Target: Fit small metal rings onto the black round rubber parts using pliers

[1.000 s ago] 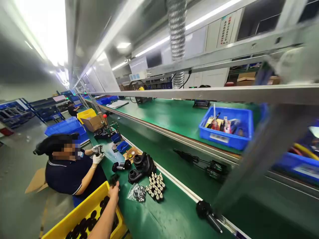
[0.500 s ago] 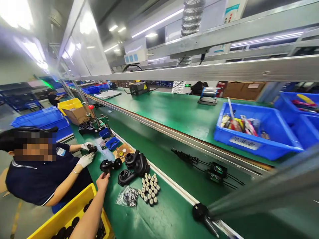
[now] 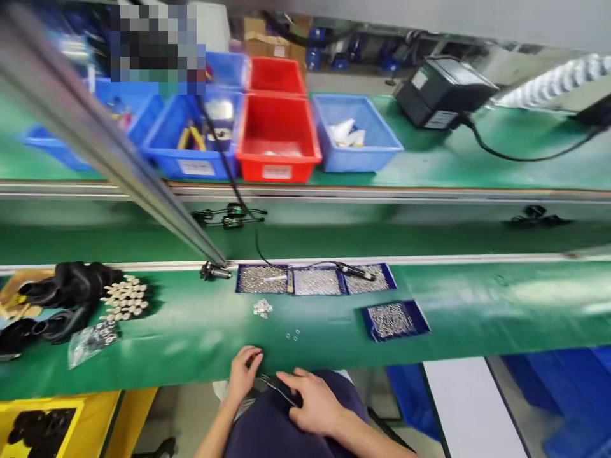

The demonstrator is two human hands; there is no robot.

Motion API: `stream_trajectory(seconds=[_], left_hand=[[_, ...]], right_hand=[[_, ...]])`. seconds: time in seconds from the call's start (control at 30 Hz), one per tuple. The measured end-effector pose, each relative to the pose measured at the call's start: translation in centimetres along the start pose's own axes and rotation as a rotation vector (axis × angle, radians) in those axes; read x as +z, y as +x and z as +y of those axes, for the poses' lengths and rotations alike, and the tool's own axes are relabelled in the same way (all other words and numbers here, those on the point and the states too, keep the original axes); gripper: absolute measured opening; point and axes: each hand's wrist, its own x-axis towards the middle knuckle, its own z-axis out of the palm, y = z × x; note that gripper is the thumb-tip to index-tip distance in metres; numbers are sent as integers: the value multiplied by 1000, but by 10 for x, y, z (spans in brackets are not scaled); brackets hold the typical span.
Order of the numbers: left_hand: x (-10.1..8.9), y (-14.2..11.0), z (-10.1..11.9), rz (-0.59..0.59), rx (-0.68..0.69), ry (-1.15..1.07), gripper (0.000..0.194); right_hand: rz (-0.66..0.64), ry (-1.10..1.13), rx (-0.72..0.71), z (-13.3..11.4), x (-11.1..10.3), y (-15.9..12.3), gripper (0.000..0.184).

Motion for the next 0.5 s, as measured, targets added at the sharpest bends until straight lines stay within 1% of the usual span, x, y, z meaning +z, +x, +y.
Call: stream_trajectory(seconds=[0.03, 0.07, 0.1, 0.13, 0.17, 0.23, 0.33, 0.43, 0.5], left_hand=[[29, -1, 10, -68, 24, 10, 43], [51, 0, 18, -116, 42, 27, 42], [67, 4, 24, -145, 51, 52, 41], [79, 10, 29, -164, 55, 82, 40], [87, 16, 33, -176, 54, 116, 39], [95, 29, 39, -193, 41, 187, 37], [97, 44, 49, -211, 10, 284, 37], [91, 50, 61, -221, -24, 364, 33], [81, 47, 70, -220, -47, 402, 26]], right_hand=[[12, 20, 4, 10, -1, -7, 90], [26, 38, 9, 20, -1, -15, 90], [43, 54, 14, 29, -2, -23, 91], [61, 70, 18, 38, -1, -30, 91], [80, 84, 21, 46, -1, -37, 91], [116, 111, 24, 61, -1, -49, 89], [169, 143, 24, 76, 0, -62, 88], [225, 170, 25, 82, 3, -69, 88], [256, 183, 14, 81, 6, -70, 85]])
